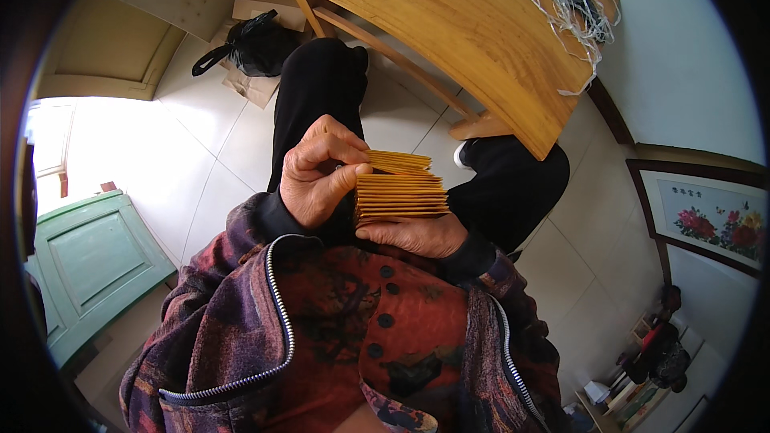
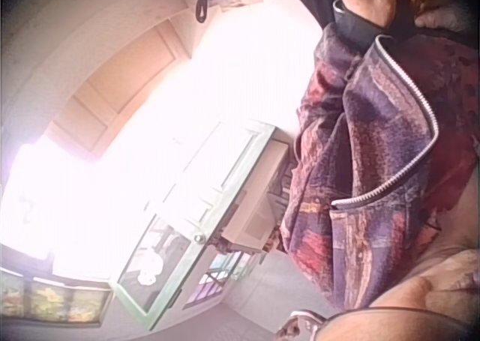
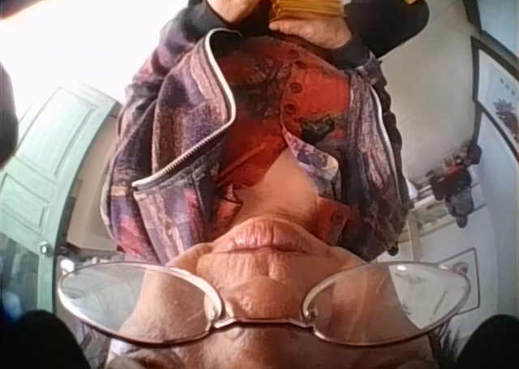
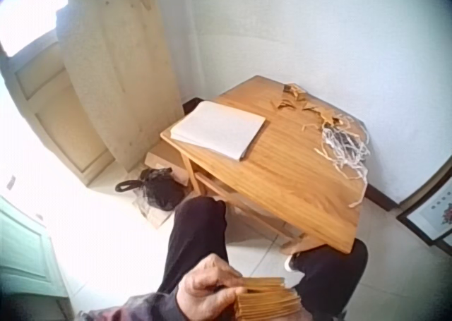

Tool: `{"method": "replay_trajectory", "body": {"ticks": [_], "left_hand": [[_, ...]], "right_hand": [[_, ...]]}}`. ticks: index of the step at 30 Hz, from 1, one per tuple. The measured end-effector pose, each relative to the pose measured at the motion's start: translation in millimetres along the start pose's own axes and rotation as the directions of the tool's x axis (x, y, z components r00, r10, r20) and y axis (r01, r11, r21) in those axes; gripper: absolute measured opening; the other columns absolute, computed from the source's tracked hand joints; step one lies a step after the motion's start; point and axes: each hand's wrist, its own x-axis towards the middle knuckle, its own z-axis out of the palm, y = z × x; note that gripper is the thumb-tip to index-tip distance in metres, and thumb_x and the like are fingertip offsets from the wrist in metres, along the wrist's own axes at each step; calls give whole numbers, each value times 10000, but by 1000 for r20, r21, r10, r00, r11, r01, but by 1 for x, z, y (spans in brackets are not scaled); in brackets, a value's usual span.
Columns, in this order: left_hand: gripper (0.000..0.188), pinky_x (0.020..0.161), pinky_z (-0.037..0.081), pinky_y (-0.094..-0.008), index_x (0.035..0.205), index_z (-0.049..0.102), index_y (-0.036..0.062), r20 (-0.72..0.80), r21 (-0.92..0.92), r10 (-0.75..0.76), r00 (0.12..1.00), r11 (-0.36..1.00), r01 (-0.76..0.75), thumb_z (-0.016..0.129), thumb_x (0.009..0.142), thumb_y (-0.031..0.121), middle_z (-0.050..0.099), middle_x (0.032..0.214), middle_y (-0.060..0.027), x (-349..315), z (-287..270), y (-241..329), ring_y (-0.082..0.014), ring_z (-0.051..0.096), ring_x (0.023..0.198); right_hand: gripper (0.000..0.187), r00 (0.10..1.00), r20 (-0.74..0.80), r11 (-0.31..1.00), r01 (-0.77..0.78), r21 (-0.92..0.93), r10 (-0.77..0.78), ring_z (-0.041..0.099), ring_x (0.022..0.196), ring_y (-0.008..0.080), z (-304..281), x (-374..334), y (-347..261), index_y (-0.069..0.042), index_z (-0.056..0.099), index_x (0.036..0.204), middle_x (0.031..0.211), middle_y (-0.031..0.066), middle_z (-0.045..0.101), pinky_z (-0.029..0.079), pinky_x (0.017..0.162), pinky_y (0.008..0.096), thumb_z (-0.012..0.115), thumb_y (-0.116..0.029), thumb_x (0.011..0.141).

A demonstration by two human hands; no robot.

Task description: The person gathers a stack of small yellow paper items, aligns them into a neat bundle, and ties the bundle with a white string. The person then places the tied bundle on the table.

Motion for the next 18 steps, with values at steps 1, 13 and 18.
{"method": "replay_trajectory", "body": {"ticks": [1,13,18], "left_hand": [[44,744,463,-268,851,660,28,-12,2,8,1000,1000,-8,689,843,61,589,932,-82,0,1,0,-158,562,855],[74,721,479,-279,899,664,5,-9,136,62,998,989,-60,639,834,-21,621,886,-91,5,2,6,-186,591,795],[149,711,477,-274,969,660,-10,-104,28,-100,990,994,103,615,832,-46,600,855,-88,0,9,15,-175,587,791]], "right_hand": [[237,1000,-3,1000,23,-16,-23,605,893,123,0,0,0,-55,637,1028,962,6,646,507,791,272,741,-133,829],[238,999,-25,999,24,-26,-25,605,915,130,-1,0,1,-44,628,1037,976,19,641,506,797,268,733,-107,832],[340,996,-35,996,85,-1,-85,598,969,135,0,0,3,-50,595,1130,1055,32,628,499,844,273,740,-118,829]]}}
